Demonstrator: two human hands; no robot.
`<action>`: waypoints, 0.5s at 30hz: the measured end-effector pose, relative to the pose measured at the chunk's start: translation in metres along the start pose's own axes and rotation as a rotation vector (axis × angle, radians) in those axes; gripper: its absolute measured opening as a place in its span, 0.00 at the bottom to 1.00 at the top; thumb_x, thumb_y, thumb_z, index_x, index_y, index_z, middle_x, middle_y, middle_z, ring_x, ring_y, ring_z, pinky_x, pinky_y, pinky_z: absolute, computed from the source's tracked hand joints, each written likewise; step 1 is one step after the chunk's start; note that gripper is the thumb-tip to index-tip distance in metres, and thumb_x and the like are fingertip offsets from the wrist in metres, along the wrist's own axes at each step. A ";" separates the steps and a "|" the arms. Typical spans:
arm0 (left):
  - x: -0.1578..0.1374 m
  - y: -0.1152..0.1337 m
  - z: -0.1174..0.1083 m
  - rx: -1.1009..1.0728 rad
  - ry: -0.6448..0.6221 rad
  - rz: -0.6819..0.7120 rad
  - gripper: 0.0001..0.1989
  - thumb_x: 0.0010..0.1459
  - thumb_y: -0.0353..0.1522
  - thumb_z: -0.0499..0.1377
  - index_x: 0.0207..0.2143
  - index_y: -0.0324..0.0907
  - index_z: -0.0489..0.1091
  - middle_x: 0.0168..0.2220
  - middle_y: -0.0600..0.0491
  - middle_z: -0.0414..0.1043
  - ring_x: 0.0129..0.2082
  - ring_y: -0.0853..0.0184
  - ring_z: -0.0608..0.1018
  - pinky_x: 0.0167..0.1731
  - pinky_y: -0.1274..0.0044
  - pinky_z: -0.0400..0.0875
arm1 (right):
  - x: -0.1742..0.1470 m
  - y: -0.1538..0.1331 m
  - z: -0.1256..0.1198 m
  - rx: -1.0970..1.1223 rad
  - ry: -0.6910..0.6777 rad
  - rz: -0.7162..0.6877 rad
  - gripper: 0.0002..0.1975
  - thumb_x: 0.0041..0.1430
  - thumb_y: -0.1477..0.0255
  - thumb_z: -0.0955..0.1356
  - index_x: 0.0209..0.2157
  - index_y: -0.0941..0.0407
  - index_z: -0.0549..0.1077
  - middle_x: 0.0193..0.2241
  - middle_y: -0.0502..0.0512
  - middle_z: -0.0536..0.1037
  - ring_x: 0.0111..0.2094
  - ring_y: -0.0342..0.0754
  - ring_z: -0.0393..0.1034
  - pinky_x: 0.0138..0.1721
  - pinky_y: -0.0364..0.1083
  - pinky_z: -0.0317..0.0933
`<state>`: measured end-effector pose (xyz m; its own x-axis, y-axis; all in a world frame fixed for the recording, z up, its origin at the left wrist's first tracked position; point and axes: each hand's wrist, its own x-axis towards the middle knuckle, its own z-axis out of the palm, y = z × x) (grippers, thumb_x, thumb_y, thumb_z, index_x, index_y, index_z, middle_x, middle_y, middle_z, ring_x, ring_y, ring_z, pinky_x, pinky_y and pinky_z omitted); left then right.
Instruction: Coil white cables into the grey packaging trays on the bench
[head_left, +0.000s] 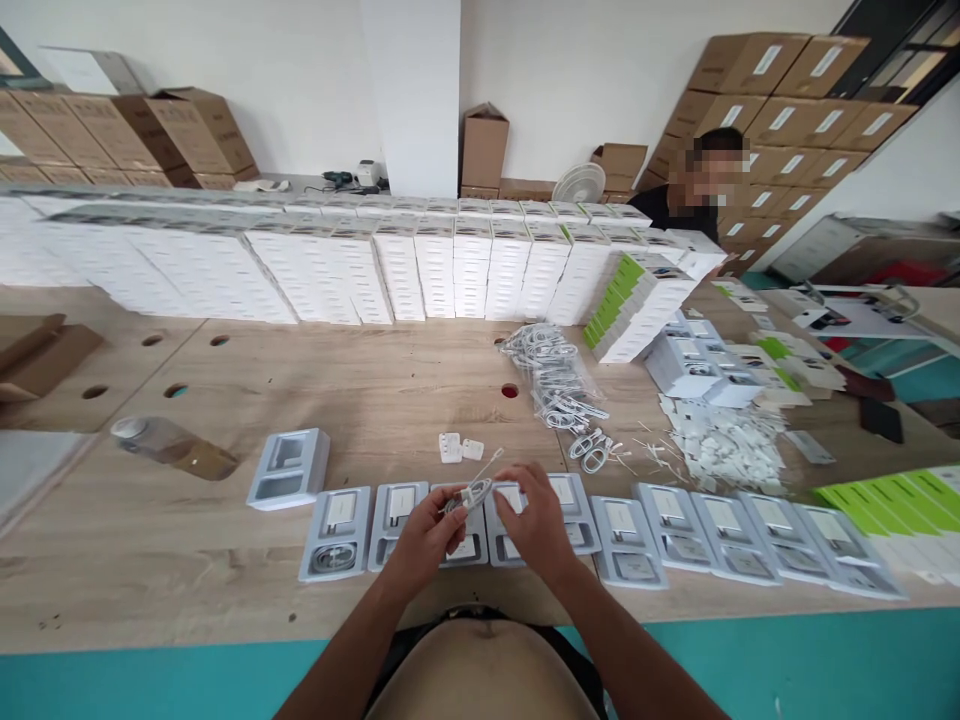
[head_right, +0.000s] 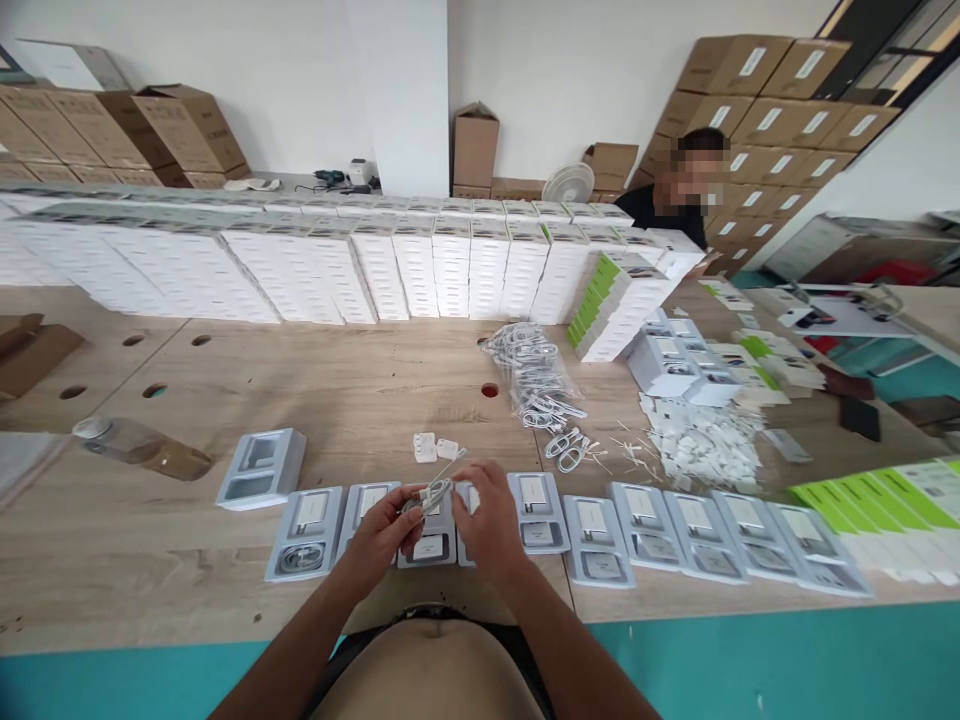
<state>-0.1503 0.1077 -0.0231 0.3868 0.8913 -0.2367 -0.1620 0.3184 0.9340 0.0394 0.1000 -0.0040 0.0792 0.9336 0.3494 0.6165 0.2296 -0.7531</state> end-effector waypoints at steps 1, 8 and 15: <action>-0.001 0.002 -0.001 0.088 0.018 0.038 0.20 0.60 0.40 0.60 0.52 0.40 0.66 0.22 0.58 0.64 0.20 0.74 0.64 0.22 0.81 0.59 | 0.004 0.000 -0.007 -0.008 0.009 -0.041 0.11 0.57 0.75 0.65 0.42 0.54 0.73 0.49 0.61 0.72 0.53 0.55 0.65 0.56 0.55 0.59; -0.006 0.014 0.003 0.145 0.056 0.087 0.21 0.57 0.38 0.62 0.52 0.44 0.64 0.36 0.53 0.69 0.30 0.70 0.73 0.28 0.78 0.67 | 0.024 0.006 -0.024 0.041 -0.343 -0.060 0.09 0.65 0.68 0.63 0.43 0.52 0.73 0.39 0.55 0.74 0.38 0.47 0.70 0.39 0.45 0.65; -0.003 0.011 -0.003 -0.218 0.059 -0.242 0.18 0.53 0.42 0.64 0.39 0.38 0.73 0.34 0.50 0.73 0.26 0.73 0.74 0.21 0.82 0.59 | 0.021 0.005 -0.015 -0.152 -0.403 -0.222 0.10 0.67 0.70 0.62 0.37 0.53 0.75 0.35 0.54 0.74 0.38 0.47 0.68 0.41 0.45 0.60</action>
<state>-0.1558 0.1090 -0.0127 0.3854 0.7967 -0.4656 -0.2653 0.5790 0.7710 0.0557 0.1162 0.0081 -0.3583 0.9058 0.2263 0.6943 0.4206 -0.5840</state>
